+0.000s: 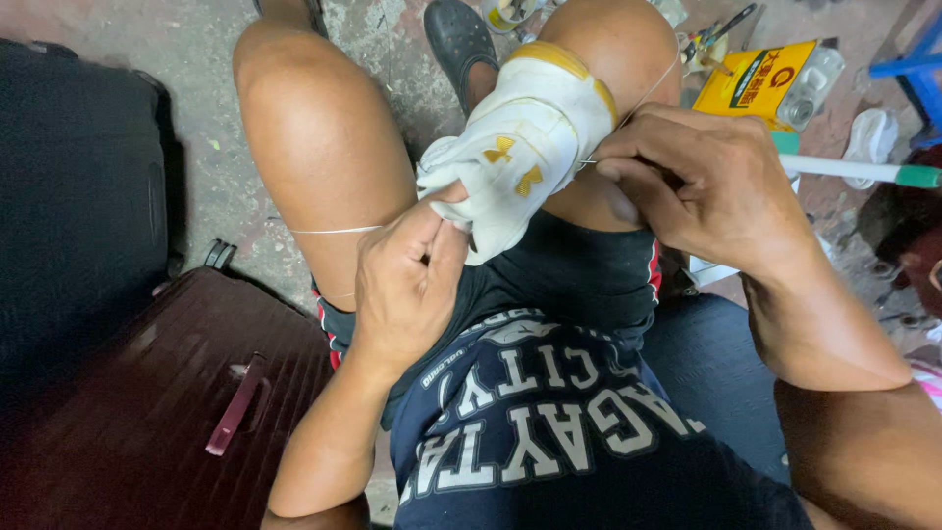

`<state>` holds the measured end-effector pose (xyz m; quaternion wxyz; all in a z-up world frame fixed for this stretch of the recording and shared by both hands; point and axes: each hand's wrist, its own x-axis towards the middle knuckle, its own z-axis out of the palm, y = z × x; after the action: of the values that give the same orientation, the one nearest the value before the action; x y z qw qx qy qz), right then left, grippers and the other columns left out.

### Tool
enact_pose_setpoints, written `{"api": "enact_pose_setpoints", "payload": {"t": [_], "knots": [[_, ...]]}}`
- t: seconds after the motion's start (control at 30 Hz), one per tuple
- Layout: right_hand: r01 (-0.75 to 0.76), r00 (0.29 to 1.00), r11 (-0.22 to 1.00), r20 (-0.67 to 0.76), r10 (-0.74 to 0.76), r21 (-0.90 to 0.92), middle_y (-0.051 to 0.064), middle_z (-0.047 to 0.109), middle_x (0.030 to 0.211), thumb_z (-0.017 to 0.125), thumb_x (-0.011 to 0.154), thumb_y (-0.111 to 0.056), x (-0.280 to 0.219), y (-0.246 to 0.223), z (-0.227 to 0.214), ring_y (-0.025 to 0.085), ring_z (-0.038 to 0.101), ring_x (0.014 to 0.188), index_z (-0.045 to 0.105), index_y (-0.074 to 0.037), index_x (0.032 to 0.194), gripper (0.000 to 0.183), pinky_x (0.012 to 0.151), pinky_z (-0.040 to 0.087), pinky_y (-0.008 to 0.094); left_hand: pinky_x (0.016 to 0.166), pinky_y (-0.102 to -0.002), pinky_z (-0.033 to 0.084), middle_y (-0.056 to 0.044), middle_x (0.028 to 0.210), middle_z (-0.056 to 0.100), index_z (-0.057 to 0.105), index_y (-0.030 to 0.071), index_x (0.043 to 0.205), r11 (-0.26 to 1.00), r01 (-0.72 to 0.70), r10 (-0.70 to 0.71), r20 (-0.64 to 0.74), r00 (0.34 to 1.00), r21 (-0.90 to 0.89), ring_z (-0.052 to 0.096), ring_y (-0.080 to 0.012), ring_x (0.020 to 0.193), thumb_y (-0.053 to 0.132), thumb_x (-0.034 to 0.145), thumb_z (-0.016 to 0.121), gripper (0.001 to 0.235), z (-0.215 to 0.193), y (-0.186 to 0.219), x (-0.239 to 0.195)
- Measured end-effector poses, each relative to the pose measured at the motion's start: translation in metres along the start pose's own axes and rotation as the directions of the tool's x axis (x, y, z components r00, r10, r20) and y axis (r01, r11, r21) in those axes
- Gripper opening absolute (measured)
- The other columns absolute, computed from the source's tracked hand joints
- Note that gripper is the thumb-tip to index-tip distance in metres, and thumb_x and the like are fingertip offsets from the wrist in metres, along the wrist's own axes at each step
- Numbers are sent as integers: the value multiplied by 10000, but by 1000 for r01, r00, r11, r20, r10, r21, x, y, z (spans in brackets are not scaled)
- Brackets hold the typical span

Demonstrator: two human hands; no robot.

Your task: The person sits on the floor and sews a white and yellow sneaker using a needle and thread. They repeatedly push the needle through the shoe's upper and pull the thread tight to secure the stitching.

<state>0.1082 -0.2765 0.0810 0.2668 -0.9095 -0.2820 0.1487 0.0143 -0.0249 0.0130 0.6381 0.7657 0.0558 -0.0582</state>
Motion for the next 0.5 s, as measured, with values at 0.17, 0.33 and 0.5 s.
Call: {"api": "enact_pose_setpoints", "payload": {"t": [0.17, 0.33, 0.5], "knots": [[157, 987, 981, 45, -153, -115, 70, 660, 892, 789, 835, -71, 11, -5, -8, 263, 655, 736, 737, -97, 1072, 244, 618, 491, 363, 783, -274, 545, -118, 963, 750, 703, -15, 1196, 974, 65, -29, 162, 986, -218, 697, -124, 835, 40, 1031, 534, 243, 8, -19, 16], [261, 965, 947, 48, -257, -186, 50, 603, 795, 821, 878, -136, 21, -12, -12, 252, 651, 682, 719, -114, 974, 142, 568, 484, 374, 897, -259, 532, -26, 1116, 742, 694, -27, 1206, 833, 294, -143, 330, 933, -469, 670, -90, 983, 26, 1083, 499, 237, 13, -39, 25], [331, 942, 914, 31, -333, -235, 29, 630, 816, 801, 860, -159, 27, -13, -11, 215, 662, 670, 697, -112, 940, 139, 541, 502, 359, 918, -264, 534, -37, 1140, 737, 668, -29, 1216, 699, 380, -131, 414, 901, -606, 678, -96, 1014, 13, 1050, 506, 235, 14, -45, 32]]}}
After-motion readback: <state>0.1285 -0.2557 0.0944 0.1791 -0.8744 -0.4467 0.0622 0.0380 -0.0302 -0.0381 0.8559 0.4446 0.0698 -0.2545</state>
